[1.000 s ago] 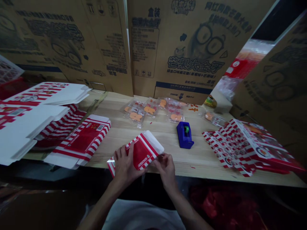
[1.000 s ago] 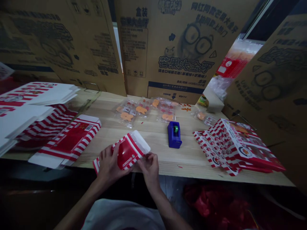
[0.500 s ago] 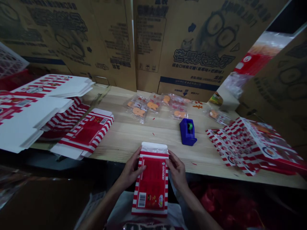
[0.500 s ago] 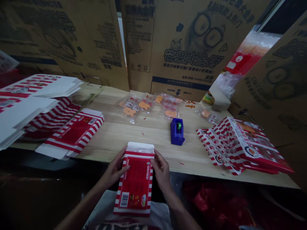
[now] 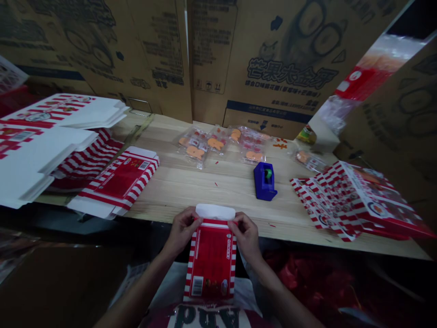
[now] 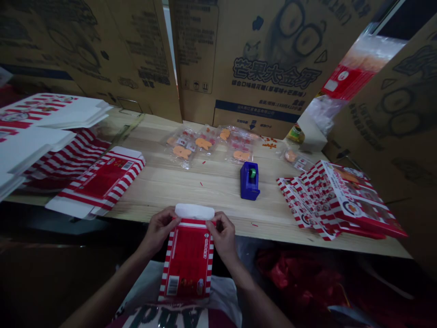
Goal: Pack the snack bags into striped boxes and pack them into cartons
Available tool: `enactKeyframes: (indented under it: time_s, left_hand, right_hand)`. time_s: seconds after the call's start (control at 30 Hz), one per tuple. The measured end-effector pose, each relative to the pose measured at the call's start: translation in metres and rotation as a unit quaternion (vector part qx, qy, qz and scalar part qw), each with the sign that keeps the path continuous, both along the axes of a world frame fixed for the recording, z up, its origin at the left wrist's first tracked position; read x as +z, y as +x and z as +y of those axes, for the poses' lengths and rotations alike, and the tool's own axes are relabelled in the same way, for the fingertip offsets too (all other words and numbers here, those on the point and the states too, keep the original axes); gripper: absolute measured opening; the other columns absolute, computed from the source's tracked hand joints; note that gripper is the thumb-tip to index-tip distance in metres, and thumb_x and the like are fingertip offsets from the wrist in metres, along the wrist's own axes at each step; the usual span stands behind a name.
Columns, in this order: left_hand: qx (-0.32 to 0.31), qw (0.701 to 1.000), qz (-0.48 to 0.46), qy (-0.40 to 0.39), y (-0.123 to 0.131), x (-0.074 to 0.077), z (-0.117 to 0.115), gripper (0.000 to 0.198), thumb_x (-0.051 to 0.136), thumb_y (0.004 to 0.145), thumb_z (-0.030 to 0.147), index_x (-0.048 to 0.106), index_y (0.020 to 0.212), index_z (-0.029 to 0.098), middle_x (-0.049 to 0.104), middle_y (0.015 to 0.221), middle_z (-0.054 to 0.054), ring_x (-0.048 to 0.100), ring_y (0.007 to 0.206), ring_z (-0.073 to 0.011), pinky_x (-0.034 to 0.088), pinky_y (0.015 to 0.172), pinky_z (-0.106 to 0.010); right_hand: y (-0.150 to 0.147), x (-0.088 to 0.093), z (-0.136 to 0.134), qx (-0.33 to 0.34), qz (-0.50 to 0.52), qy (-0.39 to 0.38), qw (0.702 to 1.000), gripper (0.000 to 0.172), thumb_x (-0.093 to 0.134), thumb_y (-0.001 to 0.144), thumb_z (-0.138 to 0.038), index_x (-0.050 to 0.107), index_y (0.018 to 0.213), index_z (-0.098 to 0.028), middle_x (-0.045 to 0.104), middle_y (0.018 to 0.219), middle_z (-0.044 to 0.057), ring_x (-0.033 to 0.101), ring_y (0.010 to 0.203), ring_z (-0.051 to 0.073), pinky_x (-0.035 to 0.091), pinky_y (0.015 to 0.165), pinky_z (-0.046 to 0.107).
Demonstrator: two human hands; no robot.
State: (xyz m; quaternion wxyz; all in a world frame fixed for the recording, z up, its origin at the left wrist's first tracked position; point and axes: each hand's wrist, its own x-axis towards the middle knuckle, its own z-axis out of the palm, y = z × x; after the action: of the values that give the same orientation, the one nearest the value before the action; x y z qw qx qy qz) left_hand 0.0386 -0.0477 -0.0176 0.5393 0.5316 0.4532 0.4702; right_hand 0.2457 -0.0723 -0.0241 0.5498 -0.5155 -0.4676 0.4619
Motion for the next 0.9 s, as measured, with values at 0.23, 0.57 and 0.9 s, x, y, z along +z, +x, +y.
enactKeyframes:
  time_s: [0.23,0.57,0.9]
  left_hand:
    - [-0.004,0.995,-0.068,-0.076,-0.004,0.012,0.001,0.028,0.069,0.076,0.027,0.057,0.100,0.021,0.056,0.082,0.003,0.056,0.073,-0.0118,0.045,0.067,-0.023]
    - [-0.081,0.989,0.119,0.034,-0.015,0.024,0.002,0.025,0.059,0.085,0.035,0.071,0.075,0.016,0.063,0.083,-0.006,0.059,0.078,-0.0168,0.046,0.070,-0.028]
    - [-0.123,0.984,0.119,-0.056,-0.018,0.048,0.021,0.013,0.070,0.069,0.028,0.072,0.069,0.015,0.070,0.065,-0.003,0.060,0.062,-0.0154,0.045,0.060,-0.025]
  right_hand:
    - [0.001,0.006,0.005,0.057,0.111,-0.126,0.984,0.023,0.078,0.069,-0.034,0.068,0.086,-0.021,0.063,0.073,0.000,0.059,0.067,0.018,0.047,0.065,0.029]
    - [0.011,0.011,0.004,0.104,0.012,-0.070,0.992,0.023,0.067,0.081,-0.043,0.073,0.077,-0.021,0.071,0.096,0.007,0.064,0.091,0.023,0.049,0.082,0.035]
    - [0.022,0.041,0.024,0.181,-0.097,-0.066,0.976,0.019,0.074,0.072,-0.035,0.069,0.066,-0.018,0.067,0.062,0.001,0.057,0.056,0.014,0.044,0.053,0.024]
